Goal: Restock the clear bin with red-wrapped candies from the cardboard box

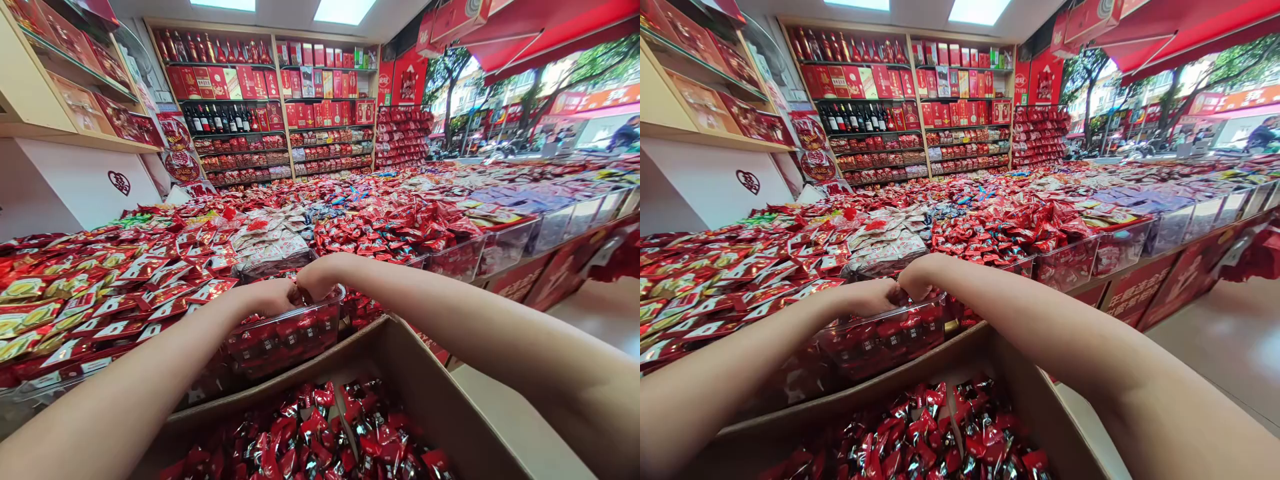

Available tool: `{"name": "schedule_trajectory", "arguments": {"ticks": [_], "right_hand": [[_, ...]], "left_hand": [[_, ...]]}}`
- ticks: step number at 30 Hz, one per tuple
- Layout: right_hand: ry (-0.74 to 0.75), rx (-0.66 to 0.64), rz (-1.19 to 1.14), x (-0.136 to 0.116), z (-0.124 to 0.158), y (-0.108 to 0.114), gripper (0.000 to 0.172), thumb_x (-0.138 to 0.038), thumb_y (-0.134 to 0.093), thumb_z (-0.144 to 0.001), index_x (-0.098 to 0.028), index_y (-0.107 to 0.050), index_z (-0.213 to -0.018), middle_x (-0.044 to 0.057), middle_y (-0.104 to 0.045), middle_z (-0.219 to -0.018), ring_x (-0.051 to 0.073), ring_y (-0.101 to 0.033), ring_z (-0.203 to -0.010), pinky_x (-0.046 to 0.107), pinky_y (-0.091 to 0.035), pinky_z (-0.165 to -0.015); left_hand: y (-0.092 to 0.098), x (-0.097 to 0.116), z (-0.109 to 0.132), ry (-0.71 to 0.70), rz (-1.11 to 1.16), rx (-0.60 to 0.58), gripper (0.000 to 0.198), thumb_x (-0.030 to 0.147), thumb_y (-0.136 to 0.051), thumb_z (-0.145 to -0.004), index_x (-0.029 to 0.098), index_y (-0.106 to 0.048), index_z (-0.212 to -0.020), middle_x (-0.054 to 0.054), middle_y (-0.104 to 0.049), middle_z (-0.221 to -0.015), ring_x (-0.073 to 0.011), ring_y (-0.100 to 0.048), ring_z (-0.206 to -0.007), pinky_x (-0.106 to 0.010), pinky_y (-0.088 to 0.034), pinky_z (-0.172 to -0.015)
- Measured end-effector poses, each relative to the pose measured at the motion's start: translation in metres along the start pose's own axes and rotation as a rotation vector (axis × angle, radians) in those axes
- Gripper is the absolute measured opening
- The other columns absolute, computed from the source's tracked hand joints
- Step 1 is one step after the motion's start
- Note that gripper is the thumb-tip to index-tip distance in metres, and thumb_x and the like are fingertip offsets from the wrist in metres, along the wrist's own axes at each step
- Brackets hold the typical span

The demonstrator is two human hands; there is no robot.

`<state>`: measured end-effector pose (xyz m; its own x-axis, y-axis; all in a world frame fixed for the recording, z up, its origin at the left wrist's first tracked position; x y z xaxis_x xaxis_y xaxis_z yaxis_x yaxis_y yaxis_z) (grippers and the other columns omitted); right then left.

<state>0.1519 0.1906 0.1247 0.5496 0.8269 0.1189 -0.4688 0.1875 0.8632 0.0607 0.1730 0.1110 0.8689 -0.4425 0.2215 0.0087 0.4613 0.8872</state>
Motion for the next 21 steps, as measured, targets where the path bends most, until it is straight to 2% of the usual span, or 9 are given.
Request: {"name": "schedule_trajectory", "arguments": {"ticks": [8, 15, 17, 19, 21], "right_hand": [[-0.006, 0.037, 0.052, -0.002, 0.002, 0.001, 0.026, -0.007, -0.046, -0.058, -0.005, -0.064, -0.076, 0.01, -0.063, -0.075, 0.016, -0.054, -0.059, 0.026, -0.038, -0.052], [-0.05, 0.044, -0.081, -0.006, 0.016, 0.005, 0.033, -0.008, -0.049, -0.058, -0.008, -0.062, -0.089, 0.007, -0.063, -0.073, 0.014, -0.054, -0.056, 0.023, -0.037, -0.047], [-0.101, 0.151, -0.136, -0.006, 0.03, 0.009, 0.033, -0.01, -0.048, -0.062, -0.009, -0.061, -0.092, 0.007, -0.062, -0.071, 0.013, -0.053, -0.055, 0.022, -0.036, -0.048], [-0.138, 0.396, -0.171, -0.007, 0.051, 0.014, 0.027, -0.012, -0.046, -0.066, -0.01, -0.061, -0.089, 0.007, -0.062, -0.073, 0.012, -0.053, -0.059, 0.021, -0.035, -0.052], [-0.073, 0.602, -0.231, -0.013, 0.075, 0.013, 0.021, -0.015, -0.047, -0.069, -0.013, -0.062, -0.083, 0.005, -0.062, -0.075, 0.011, -0.053, -0.063, 0.02, -0.035, -0.054]], "left_hand": [[0.001, 0.001, 0.007, -0.066, 0.03, 0.047, 0.012, 0.024, -0.051, -0.076, 0.014, -0.057, -0.077, 0.003, -0.058, -0.072, -0.0127, -0.054, -0.063, -0.029, -0.043, -0.06], [0.002, -0.012, 0.011, -0.011, 0.014, 0.055, 0.029, 0.042, -0.052, -0.071, 0.015, -0.061, -0.075, 0.0, -0.062, -0.068, -0.0148, -0.056, -0.062, -0.028, -0.042, -0.055], [0.004, -0.014, 0.018, -0.005, 0.026, 0.078, 0.028, 0.04, -0.051, -0.07, 0.017, -0.062, -0.081, -0.001, -0.065, -0.074, -0.016, -0.058, -0.067, -0.026, -0.042, -0.056], [0.007, -0.016, 0.03, -0.004, 0.03, 0.124, 0.028, 0.038, -0.05, -0.07, 0.019, -0.062, -0.085, -0.001, -0.067, -0.08, -0.0169, -0.058, -0.072, -0.024, -0.042, -0.059], [0.009, -0.02, 0.044, -0.003, 0.024, 0.179, 0.027, 0.035, -0.05, -0.069, 0.02, -0.062, -0.089, -0.001, -0.067, -0.085, -0.0171, -0.058, -0.075, -0.023, -0.042, -0.063]]}}
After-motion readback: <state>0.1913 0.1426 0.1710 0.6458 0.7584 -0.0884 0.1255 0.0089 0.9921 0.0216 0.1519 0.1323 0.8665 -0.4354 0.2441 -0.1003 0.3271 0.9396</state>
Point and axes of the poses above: each hand's wrist, its own z-axis away from the middle knuckle, its own y-axis out of the back of the hand, x = y × z, the point moved 2 cm from there along -z, towards the middle knuckle
